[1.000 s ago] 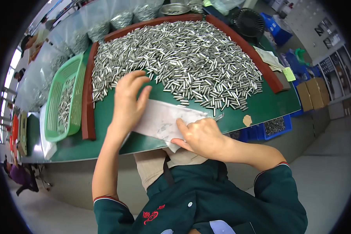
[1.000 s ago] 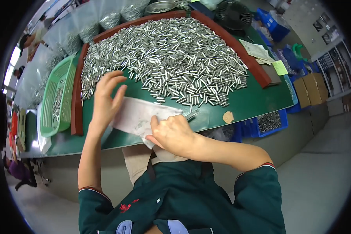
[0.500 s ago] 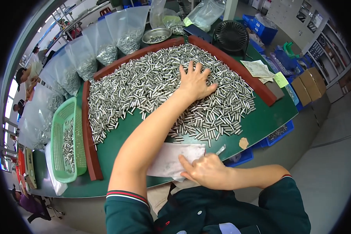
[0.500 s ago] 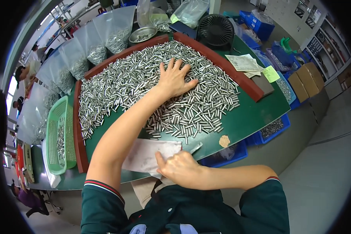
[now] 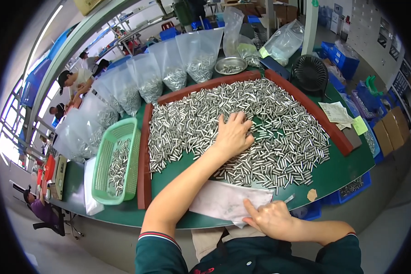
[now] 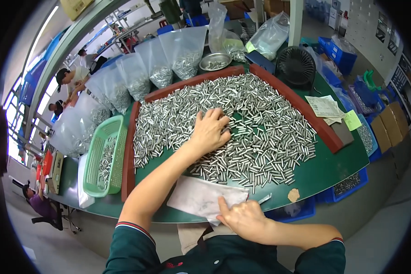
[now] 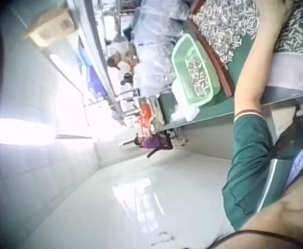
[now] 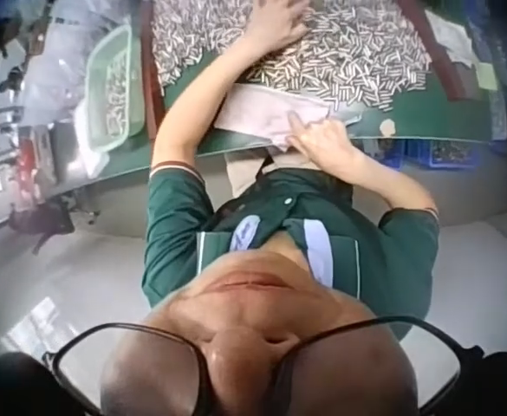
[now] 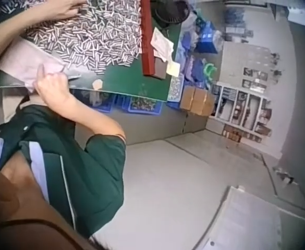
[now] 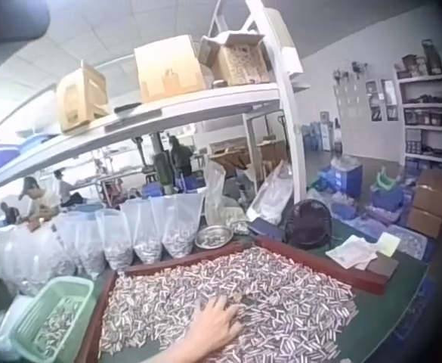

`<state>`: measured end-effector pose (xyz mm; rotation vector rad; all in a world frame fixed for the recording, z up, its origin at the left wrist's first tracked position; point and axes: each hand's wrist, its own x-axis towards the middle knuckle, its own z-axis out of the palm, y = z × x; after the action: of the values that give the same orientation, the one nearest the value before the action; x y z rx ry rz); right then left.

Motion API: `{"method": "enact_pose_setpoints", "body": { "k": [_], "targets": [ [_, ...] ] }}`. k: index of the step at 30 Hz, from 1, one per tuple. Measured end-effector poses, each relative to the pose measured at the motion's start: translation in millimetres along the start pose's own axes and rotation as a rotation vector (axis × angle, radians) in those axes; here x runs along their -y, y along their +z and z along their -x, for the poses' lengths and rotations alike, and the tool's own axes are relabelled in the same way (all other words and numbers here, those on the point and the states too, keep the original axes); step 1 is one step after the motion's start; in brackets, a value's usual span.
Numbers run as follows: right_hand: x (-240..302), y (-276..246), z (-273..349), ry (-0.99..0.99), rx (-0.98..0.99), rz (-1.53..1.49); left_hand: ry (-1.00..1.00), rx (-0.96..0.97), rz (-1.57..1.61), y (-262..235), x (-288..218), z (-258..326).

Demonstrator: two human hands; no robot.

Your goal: Inspecting and probing small cylindrical metal components at a manufacturing workbench.

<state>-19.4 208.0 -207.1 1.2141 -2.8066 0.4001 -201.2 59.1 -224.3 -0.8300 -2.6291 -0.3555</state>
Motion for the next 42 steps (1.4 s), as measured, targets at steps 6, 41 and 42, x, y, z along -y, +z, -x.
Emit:
{"method": "enact_pose_setpoints", "body": {
  "k": [6,41,42],
  "targets": [
    [-1.2,-2.3,-4.3,-0.008,-0.017,0.041,0.004,-0.127,-0.058,-26.6,31.9,38.9],
    [-15.6,-12.8,-9.2,0.001,0.051,-0.048,-0.175,0.136,-0.039,-31.3,43.1,51.6],
    [-14.0,-13.6,-8.1,0.01,0.056,-0.045,-0.163,0.116,-0.033,-22.2,45.5,29.7]
  ]
}}
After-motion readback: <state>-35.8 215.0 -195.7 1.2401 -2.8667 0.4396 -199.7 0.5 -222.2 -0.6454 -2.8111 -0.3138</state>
